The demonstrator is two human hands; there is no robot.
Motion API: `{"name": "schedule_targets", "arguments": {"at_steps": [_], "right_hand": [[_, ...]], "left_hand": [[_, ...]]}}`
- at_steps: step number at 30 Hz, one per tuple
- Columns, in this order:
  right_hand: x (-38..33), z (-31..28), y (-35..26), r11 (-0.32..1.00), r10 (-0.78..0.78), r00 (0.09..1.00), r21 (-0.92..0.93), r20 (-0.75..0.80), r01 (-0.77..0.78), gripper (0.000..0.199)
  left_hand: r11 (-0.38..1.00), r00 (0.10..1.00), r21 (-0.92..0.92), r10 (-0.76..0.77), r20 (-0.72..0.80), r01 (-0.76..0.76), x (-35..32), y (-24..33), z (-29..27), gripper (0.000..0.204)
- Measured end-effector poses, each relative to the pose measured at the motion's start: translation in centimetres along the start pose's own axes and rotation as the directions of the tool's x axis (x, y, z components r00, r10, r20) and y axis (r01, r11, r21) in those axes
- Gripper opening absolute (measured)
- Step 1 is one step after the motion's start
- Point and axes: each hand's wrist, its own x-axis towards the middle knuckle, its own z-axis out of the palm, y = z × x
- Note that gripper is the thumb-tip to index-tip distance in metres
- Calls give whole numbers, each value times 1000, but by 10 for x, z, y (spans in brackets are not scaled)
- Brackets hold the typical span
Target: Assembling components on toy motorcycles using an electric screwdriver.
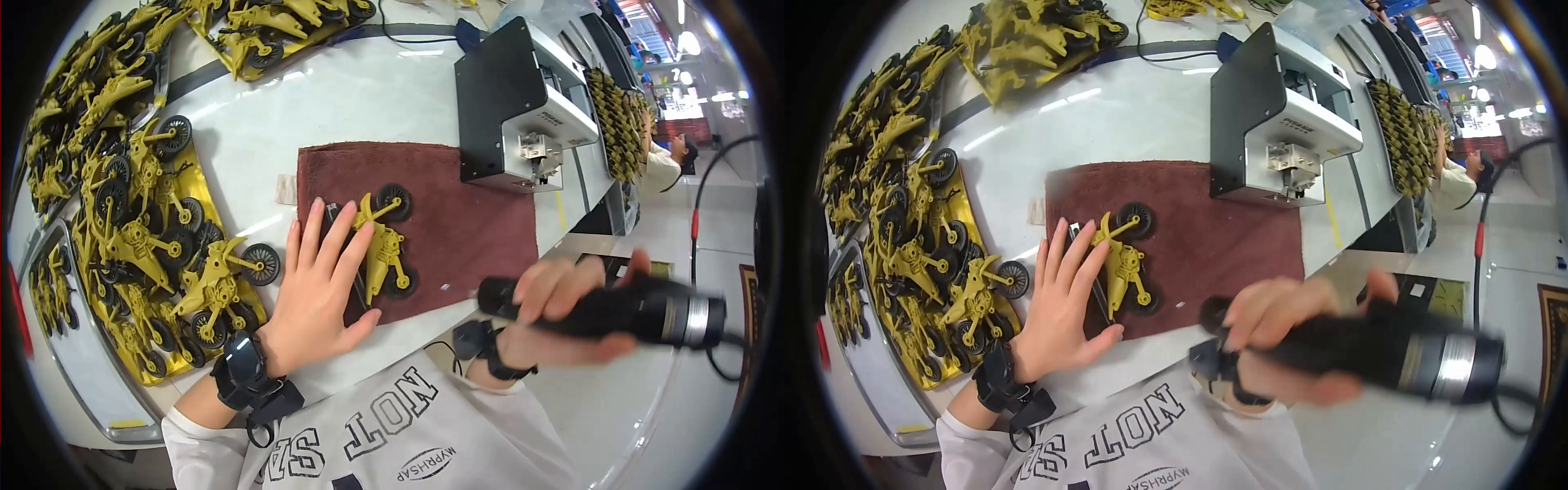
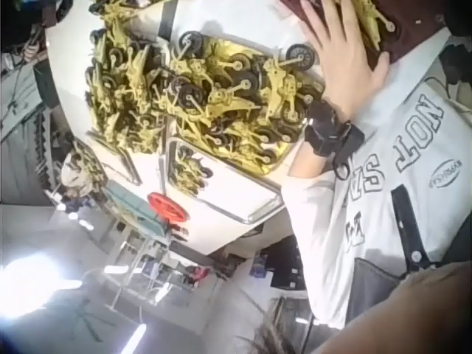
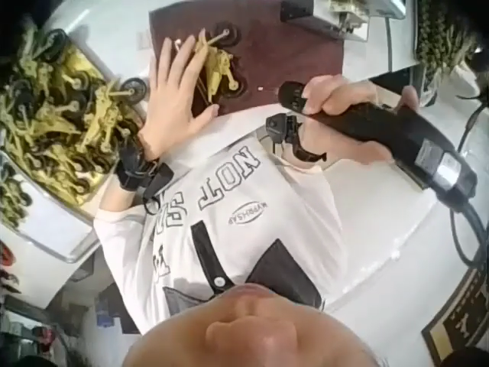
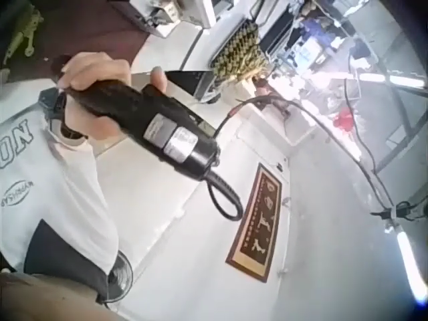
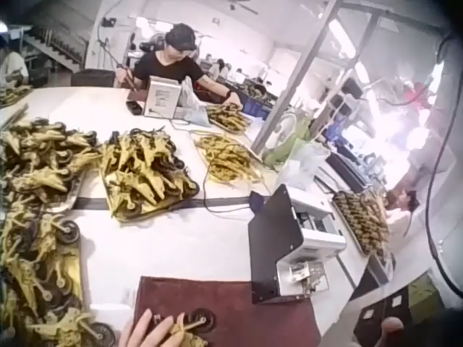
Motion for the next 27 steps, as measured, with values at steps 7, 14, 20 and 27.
{"name": "schedule_targets", "arguments": {"at_steps": [7, 14, 20, 27], "right_hand": [[-22, 16, 19, 975, 0, 958, 213, 288, -64, 96], [-26, 32, 20, 938, 65, 930, 295, 361, -181, 81], [-24, 24, 27, 941, 164, 835, 170, 526, -292, 60], [-30, 24, 36, 978, 82, 774, 100, 628, -185, 86]], "left_hand": [[1000, 1000, -26, -9, -19, 9, -3, -4, 5, 89], [998, 999, -63, -12, -46, 10, -6, -7, 6, 88], [995, 998, -99, -29, -53, 24, -2, -8, 3, 84], [999, 998, -1, -35, -59, 35, -4, -8, 4, 78]]}}
